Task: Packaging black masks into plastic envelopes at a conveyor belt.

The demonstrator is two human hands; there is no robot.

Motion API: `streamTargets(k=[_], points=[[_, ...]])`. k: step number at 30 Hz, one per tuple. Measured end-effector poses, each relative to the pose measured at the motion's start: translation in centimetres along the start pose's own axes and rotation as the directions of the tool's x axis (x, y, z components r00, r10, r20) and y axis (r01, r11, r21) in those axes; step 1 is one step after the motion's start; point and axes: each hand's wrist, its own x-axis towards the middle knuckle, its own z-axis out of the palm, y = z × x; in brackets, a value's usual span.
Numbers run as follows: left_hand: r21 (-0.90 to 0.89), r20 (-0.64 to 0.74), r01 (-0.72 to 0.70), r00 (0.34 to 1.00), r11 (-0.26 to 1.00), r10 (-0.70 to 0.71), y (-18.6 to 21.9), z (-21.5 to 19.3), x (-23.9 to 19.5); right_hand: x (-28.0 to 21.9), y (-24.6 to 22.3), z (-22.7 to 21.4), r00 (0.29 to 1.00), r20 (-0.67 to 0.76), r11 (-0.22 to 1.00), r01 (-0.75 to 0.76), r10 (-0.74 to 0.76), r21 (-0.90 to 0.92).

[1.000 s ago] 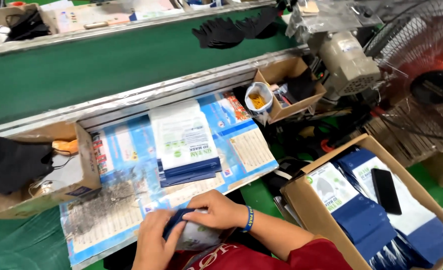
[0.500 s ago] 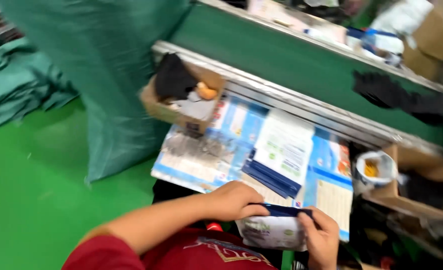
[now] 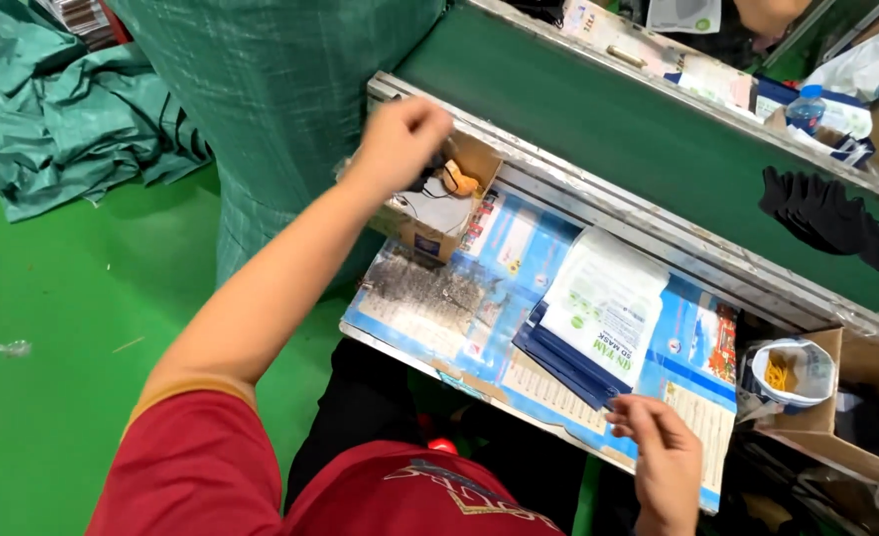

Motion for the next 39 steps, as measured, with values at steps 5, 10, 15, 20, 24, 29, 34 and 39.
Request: streamTargets(k=[5,10,15,20,24,29,34,39], points=[[0.318,0.176,-0.03,0.984,0.948,-0.028,-10.5,5.0,2.2,2.1,-3.3,6.3,0.974,0.22,0.989,-0.018,0.05,-0.147],[0.551,0.129,0.094,0.972,0.829,-0.196,-17.7,9.3,5.2,7.0,-6.3,14.2,0.918,0.394,0.924,0.186,-0.042,-0.335],[0.679,0.111,0.347,0.822,0.646,-0.559,-14.2,9.1,5.1,14.9,-4.7,23.3,0.828,0.495,0.701,0.517,-0.264,-0.491],[0.712,0.213,0.302,0.767,0.634,-0.605,-17.7,9.0,5.5,22.2,0.1,28.7,0.648,0.635,0.279,0.758,-0.421,-0.589],[0.659,0.273,0.209,0.829,0.723,-0.488,-19.0,8.3,4.8,24.5,5.1,30.9,0.614,0.729,0.134,0.785,-0.302,-0.605],[0.609,0.314,0.211,0.821,0.764,-0.477,-18.6,7.8,4.4,25.8,5.4,31.7,0.628,0.771,0.0,0.775,-0.104,-0.631],[0.655,0.272,0.236,0.813,0.718,-0.514,-16.7,7.8,4.3,24.8,3.1,32.2,0.694,0.708,-0.044,0.718,0.13,-0.695],[0.704,0.236,0.274,0.78,0.655,-0.58,-17.1,8.2,4.7,24.3,2.7,32.2,0.708,0.693,-0.03,0.702,0.134,-0.712]])
